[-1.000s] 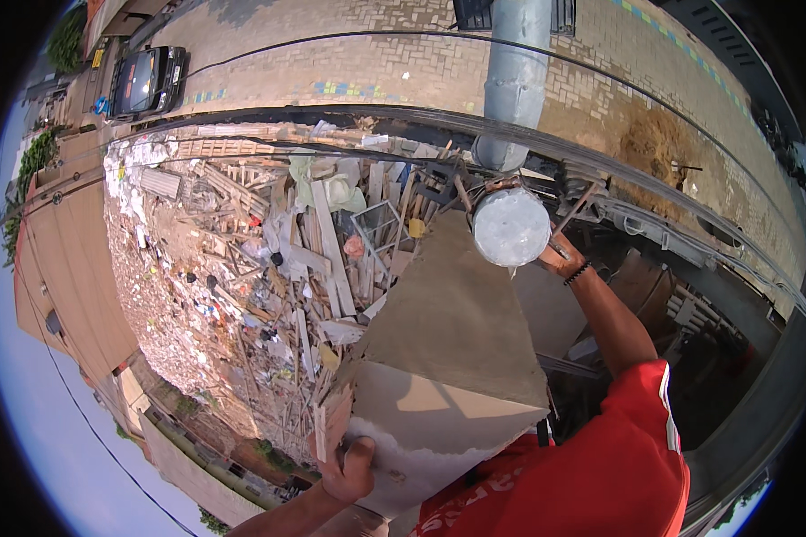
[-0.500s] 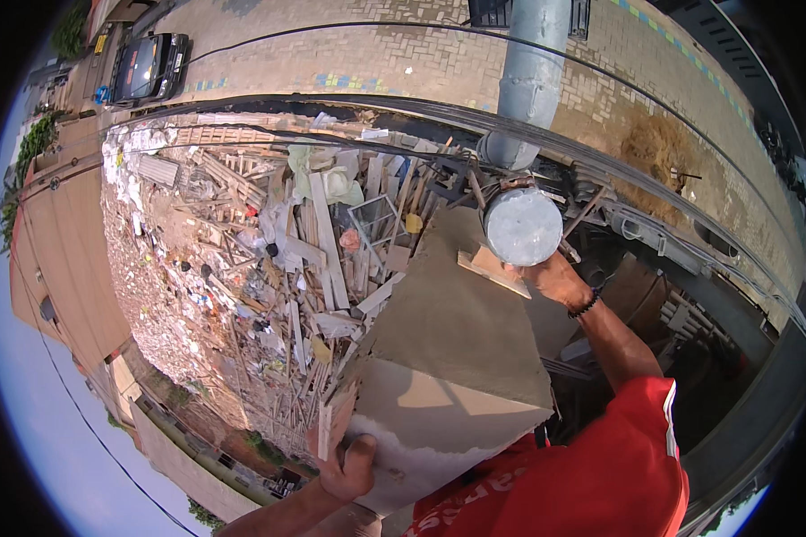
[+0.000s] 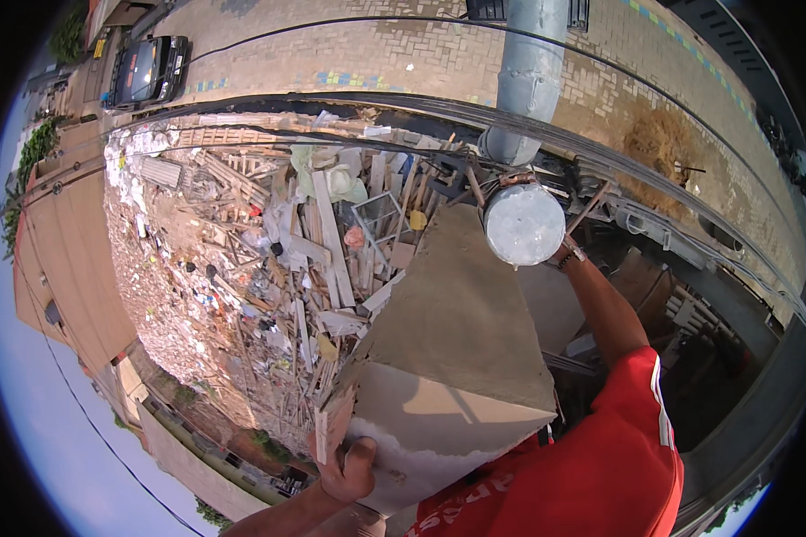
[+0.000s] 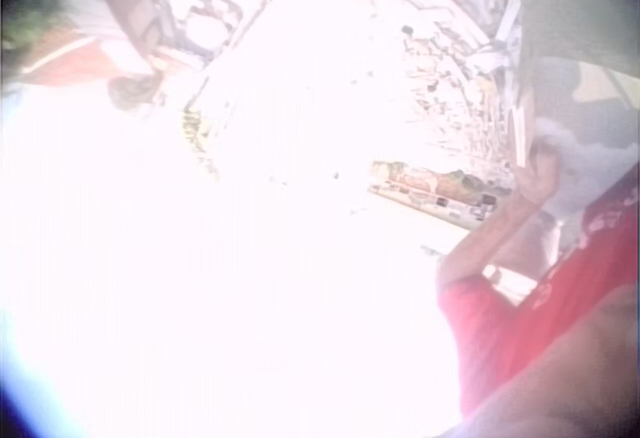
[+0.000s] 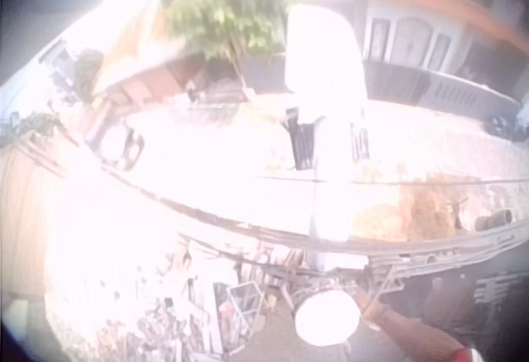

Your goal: The person scoops wet concrete from a bucket using a trowel and applies it to a rectangular concrete block. They then use a wooden float to smooth the surface of the concrete, repeatedly leveling and refining the finish on the block's top and edges.

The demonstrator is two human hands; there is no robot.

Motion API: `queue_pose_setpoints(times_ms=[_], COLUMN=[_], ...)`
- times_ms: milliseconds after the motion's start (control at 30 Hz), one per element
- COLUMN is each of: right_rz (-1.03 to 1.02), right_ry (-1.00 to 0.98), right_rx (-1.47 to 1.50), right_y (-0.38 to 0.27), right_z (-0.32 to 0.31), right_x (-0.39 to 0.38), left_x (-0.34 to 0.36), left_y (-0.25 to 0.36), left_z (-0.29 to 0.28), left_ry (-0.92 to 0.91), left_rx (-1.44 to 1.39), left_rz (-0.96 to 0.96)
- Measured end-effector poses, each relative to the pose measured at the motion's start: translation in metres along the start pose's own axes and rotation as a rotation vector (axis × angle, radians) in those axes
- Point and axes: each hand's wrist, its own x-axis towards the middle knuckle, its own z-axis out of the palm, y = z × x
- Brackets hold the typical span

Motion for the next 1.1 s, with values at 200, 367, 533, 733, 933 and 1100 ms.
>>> queue_pose_setpoints(times_ms=[200,367,533,733,933,1100], right_rz=[-0.056,-0.066,-0.116,-0.116,0.02,-0.343], right_ry=[-0.091,-0.207,-0.322,-0.325,-0.321,-0.362], right_rx=[0.111,0.297,0.367,-0.39,-0.116,0.112], right_y=[0.024,0.032,0.02,-0.06,-0.168,-0.204], right_z=[0.002,-0.006,-0.013,0.011,0.033,0.018], right_x=[0.016,0.007,-0.009,-0.047,-0.118,-0.152], left_x=[-0.005,0.0,0.002,0.008,0.005,0.008], left_y=[-0.014,0.006,0.001,0.003,0.001,0.002], left_z=[-0.002,0.004,0.0,0.002,0.001,0.0], left_ry=[0.053,0.068,0.005,0.035,0.015,0.026], left_rx=[0.315,-0.263,-0.156,-0.161,-0.077,0.033], left_rz=[0.383,-0.071,-0.004,0.029,0.083,0.223])
